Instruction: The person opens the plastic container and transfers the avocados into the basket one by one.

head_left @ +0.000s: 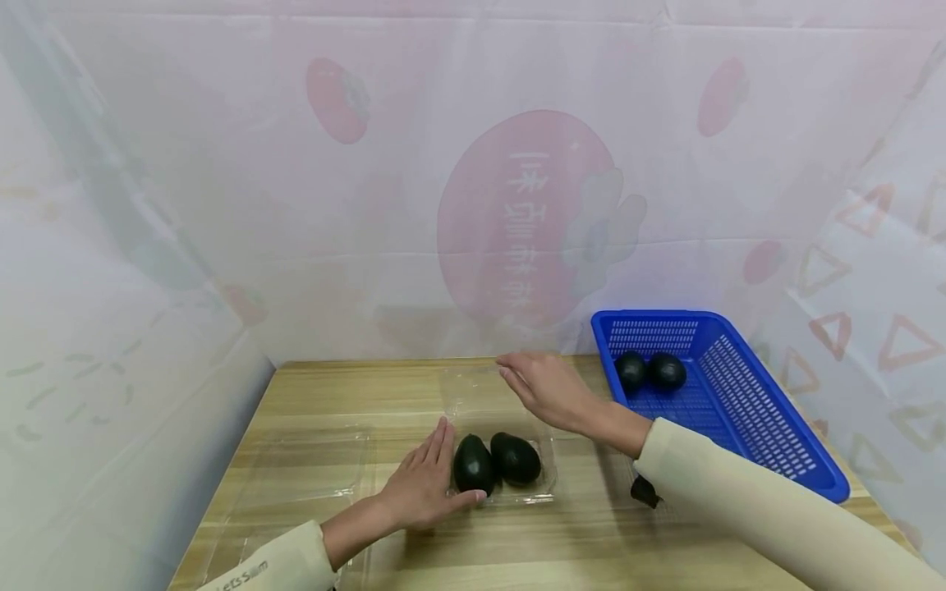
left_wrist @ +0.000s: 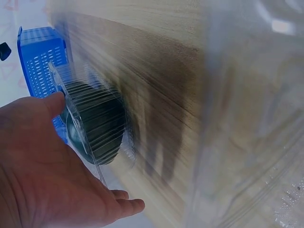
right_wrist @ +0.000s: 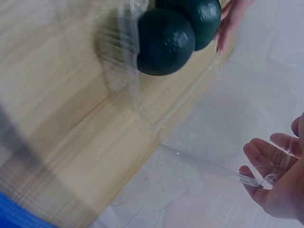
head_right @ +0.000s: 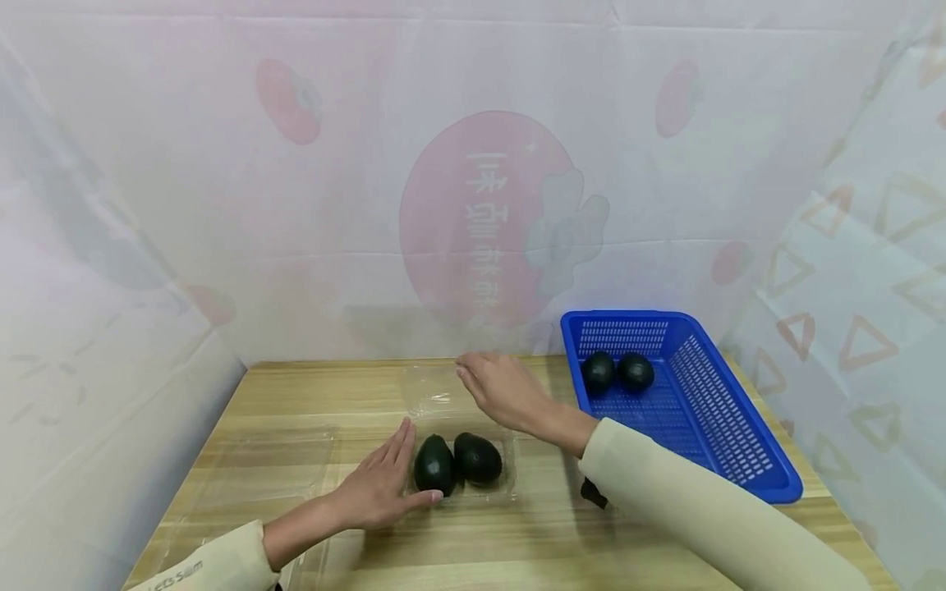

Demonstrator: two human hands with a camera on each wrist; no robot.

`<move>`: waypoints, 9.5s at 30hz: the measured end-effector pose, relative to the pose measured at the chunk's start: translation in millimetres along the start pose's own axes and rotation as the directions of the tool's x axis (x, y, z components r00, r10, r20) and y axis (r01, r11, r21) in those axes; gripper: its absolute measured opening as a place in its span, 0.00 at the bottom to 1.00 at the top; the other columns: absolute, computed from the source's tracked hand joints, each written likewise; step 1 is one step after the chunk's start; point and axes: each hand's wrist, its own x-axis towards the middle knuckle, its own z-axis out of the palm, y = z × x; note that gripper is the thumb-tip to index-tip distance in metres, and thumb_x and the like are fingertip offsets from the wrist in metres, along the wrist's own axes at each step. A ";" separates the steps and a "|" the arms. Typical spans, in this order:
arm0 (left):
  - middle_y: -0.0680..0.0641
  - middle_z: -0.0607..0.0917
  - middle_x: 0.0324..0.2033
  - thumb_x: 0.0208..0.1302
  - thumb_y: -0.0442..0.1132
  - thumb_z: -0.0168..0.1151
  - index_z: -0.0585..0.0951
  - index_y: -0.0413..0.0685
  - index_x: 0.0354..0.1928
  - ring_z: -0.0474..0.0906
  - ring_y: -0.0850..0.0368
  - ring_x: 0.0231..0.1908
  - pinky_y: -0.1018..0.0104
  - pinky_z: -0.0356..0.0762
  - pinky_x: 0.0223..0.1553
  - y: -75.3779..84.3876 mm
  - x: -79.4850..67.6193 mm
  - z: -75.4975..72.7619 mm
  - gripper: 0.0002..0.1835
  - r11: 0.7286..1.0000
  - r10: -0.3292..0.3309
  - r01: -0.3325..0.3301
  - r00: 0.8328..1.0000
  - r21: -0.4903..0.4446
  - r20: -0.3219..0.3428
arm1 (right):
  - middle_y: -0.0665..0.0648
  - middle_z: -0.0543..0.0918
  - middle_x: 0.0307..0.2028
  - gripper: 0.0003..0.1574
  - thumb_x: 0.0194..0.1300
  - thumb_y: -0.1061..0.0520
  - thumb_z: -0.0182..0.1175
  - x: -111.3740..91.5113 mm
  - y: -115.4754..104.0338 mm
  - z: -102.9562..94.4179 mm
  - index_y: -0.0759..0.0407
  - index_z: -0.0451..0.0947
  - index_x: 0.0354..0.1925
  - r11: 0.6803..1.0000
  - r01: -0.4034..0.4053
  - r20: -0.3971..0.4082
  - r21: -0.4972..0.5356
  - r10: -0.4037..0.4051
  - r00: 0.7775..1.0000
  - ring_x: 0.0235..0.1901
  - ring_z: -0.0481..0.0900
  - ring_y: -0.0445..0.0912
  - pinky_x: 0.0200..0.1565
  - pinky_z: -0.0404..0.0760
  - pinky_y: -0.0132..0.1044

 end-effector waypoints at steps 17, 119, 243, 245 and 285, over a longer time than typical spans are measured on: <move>0.35 0.40 0.76 0.61 0.74 0.51 0.43 0.35 0.76 0.45 0.39 0.74 0.37 0.59 0.65 13.9 -1.3 -10.1 0.60 0.996 -0.076 0.073 0.996 0.052 0.056 | 0.57 0.85 0.48 0.17 0.75 0.55 0.53 36.1 28.1 9.2 0.57 0.82 0.54 0.990 -0.140 0.011 0.032 0.140 0.990 0.42 0.84 0.48 0.41 0.83 0.43; 0.27 0.33 0.73 0.60 0.65 0.63 0.36 0.28 0.74 0.83 0.41 0.41 0.56 0.82 0.39 20.7 0.2 -12.4 0.64 0.988 -0.068 0.088 0.986 -0.130 0.150 | 0.55 0.69 0.67 0.49 0.55 0.44 0.73 4.4 14.6 -0.6 0.52 0.65 0.70 0.981 0.173 0.588 0.086 -0.190 0.786 0.67 0.66 0.50 0.65 0.68 0.47; 0.29 0.31 0.74 0.60 0.65 0.62 0.35 0.30 0.74 0.82 0.40 0.43 0.54 0.81 0.39 16.8 1.5 -9.7 0.63 0.984 -0.068 0.094 0.984 -0.154 0.164 | 0.55 0.72 0.61 0.54 0.46 0.46 0.78 -30.6 12.2 17.9 0.57 0.67 0.67 0.977 0.155 0.573 0.144 -0.210 0.792 0.55 0.75 0.46 0.53 0.78 0.34; 0.29 0.31 0.74 0.60 0.65 0.62 0.35 0.30 0.74 0.82 0.41 0.43 0.54 0.81 0.38 17.0 1.5 -9.9 0.63 0.984 -0.068 0.094 0.984 -0.153 0.165 | 0.55 0.72 0.61 0.53 0.46 0.45 0.78 -29.7 11.9 15.7 0.57 0.67 0.67 0.977 0.146 0.564 0.155 -0.209 0.799 0.55 0.75 0.45 0.53 0.78 0.33; 0.28 0.32 0.73 0.60 0.64 0.63 0.35 0.30 0.74 0.81 0.38 0.45 0.52 0.81 0.41 16.6 2.2 -8.8 0.63 0.983 -0.055 0.080 0.987 -0.166 0.148 | 0.52 0.70 0.65 0.46 0.51 0.47 0.75 -31.3 39.2 -21.0 0.43 0.67 0.67 0.792 -0.206 0.458 0.574 -0.103 0.883 0.52 0.76 0.47 0.45 0.82 0.39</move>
